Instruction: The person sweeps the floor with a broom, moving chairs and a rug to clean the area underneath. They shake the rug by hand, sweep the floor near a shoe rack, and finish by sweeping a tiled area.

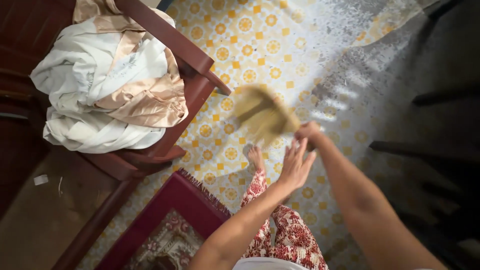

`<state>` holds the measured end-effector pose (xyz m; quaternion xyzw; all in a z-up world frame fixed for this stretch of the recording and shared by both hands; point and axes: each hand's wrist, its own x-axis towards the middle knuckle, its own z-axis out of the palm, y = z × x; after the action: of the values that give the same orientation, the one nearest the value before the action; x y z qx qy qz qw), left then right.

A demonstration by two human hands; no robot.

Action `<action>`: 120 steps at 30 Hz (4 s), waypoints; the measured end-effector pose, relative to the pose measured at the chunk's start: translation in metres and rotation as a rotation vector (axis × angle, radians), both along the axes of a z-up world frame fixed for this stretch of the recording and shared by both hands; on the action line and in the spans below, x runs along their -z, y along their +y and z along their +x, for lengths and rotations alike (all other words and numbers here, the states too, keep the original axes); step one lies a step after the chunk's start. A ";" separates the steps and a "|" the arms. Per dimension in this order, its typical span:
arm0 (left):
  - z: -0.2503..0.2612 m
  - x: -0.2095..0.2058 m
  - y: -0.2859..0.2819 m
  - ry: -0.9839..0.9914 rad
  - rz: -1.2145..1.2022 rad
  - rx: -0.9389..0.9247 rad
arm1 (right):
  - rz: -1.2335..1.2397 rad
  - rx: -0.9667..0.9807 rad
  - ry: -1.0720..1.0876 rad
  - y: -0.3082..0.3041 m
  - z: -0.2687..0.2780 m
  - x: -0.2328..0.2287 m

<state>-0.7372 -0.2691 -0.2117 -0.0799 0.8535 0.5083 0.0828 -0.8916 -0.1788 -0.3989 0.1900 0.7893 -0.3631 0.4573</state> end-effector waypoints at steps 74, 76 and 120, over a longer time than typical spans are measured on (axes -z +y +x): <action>-0.566 0.158 -0.479 -0.337 0.330 -0.876 | -0.741 -0.048 -0.175 -0.496 -0.471 0.171; -0.581 0.162 -0.476 -0.250 0.469 -0.754 | -0.718 0.053 -0.135 -0.488 -0.495 0.156; -0.909 0.136 -0.527 0.835 -0.426 0.123 | -0.861 0.639 0.312 -0.485 -0.908 0.155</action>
<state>-1.6461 -0.7964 -0.3481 0.1668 0.9021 0.3049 -0.2558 -1.7998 -0.6642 -0.5542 0.1600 0.5313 -0.7970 0.2384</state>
